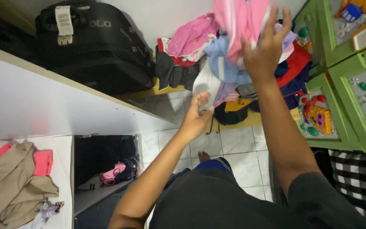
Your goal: The person opens a wardrobe and removes multiple garments one by one, placing them on a nearby wooden surface. The items include jackets, shirts, and children's clothing, which are handled individually and set aside in a pile.
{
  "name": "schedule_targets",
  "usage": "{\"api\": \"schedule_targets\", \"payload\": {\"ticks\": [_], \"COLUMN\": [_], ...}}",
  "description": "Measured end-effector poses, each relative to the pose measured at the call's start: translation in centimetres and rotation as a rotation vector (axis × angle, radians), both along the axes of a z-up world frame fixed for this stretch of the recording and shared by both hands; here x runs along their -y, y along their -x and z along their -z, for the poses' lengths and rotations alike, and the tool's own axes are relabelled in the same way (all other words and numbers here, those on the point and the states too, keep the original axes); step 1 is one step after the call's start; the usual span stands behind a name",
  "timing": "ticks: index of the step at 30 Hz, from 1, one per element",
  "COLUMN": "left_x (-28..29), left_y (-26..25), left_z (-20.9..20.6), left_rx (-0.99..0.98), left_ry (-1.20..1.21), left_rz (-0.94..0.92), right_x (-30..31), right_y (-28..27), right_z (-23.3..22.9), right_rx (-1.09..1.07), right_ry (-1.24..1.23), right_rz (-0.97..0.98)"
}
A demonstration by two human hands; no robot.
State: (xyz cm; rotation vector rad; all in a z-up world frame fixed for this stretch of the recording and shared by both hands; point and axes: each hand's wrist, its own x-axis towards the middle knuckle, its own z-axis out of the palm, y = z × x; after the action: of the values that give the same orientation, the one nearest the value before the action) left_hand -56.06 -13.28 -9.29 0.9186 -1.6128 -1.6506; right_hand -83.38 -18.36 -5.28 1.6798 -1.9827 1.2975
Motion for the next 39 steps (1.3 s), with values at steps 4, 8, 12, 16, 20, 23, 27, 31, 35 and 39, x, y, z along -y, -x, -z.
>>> {"api": "schedule_targets", "payload": {"ticks": [4,8,12,16,20,23,27,31,35,39], "left_x": [-0.8,-0.9,-1.1,-1.3,-1.5,-1.9,-2.8,-4.8,-7.7,-11.6], "left_y": [-1.6,-4.0,-5.3,-5.6,-5.4,-6.2,-8.3,-12.4,-17.5,-22.7], "left_z": [-1.4,-3.0,-3.5,-3.6,-3.8,-3.1,-1.3,0.5,2.0,3.4], "left_rx": [0.043,0.300,0.350,0.363,0.405,0.446,0.441,0.498,0.516,0.494], "left_ry": [-0.043,0.062,0.158,0.208,0.155,0.053,0.027,-0.028,-0.062,-0.139], "left_rz": [0.084,0.083,0.049,0.031,0.043,0.043,-0.015,-0.140,-0.304,-0.524], "right_x": [5.3,6.6,7.5,7.3,4.0,0.1,-4.9,-8.3,-9.1,-8.9], "right_y": [1.1,-0.1,-1.1,-2.4,-6.2,-10.9,-17.3,-21.2,-25.6,-29.4], "right_z": [5.0,10.8,13.2,12.7,12.0,11.7,10.8,9.7,8.4,6.2], "right_rx": [-0.186,-0.237,-0.225,-0.217,-0.265,-0.234,-0.143,-0.005,-0.032,0.096], "right_ry": [-0.697,-1.040,-1.040,-0.905,-0.661,-0.651,-0.673,-0.693,-0.687,-0.891], "right_rz": [0.090,-0.066,-0.056,-0.018,-0.030,-0.145,-0.440,-0.787,-0.950,-1.069]}}
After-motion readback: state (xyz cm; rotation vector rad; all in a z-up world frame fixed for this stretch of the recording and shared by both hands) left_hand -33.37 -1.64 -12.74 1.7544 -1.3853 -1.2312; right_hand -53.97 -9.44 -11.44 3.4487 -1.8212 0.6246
